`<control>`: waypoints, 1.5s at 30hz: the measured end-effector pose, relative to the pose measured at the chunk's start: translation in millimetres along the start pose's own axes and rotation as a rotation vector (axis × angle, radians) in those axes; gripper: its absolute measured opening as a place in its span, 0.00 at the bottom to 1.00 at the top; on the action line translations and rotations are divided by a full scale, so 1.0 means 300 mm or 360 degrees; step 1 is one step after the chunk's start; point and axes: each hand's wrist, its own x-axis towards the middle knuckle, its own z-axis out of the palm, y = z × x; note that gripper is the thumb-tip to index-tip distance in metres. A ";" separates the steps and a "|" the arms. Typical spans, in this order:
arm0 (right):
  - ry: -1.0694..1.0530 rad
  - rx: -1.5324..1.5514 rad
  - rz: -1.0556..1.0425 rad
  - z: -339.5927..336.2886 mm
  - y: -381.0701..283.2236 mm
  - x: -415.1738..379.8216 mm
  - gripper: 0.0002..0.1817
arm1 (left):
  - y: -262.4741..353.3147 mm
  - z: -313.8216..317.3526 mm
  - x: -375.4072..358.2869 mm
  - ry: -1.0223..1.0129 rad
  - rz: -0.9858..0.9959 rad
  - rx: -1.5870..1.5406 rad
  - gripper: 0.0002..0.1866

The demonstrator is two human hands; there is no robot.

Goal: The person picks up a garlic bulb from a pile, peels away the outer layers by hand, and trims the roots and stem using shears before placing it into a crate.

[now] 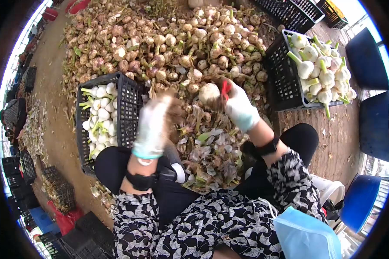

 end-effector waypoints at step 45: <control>-0.0080 0.0844 0.0223 -0.063 0.003 -0.194 0.16 | -0.096 0.318 0.033 -0.0030 -0.0204 -0.1372 0.22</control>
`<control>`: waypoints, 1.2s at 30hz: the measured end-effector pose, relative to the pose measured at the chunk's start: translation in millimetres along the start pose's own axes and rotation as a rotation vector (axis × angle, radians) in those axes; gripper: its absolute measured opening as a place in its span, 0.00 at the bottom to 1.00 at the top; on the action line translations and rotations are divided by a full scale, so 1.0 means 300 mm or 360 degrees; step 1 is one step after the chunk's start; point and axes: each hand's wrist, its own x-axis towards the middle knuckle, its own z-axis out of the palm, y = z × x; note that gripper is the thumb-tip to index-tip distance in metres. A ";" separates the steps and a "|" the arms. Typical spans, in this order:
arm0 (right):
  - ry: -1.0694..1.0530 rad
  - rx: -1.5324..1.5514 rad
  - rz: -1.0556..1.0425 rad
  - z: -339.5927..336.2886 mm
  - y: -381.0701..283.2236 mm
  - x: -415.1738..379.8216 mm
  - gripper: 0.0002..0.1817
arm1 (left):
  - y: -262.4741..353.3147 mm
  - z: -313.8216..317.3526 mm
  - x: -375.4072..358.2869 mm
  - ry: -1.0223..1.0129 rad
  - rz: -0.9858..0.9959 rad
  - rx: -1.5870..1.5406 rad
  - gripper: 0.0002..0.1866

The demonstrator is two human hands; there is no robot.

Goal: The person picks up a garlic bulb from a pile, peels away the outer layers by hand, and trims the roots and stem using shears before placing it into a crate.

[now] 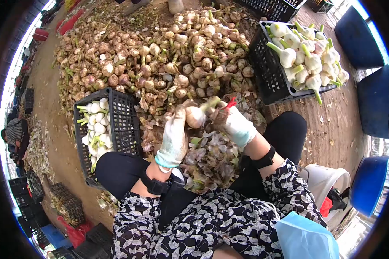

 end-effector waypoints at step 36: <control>-0.0060 -0.0731 0.0219 -0.020 -0.103 -0.013 0.22 | 0.110 -0.034 -0.040 -0.0414 0.0186 0.0808 0.41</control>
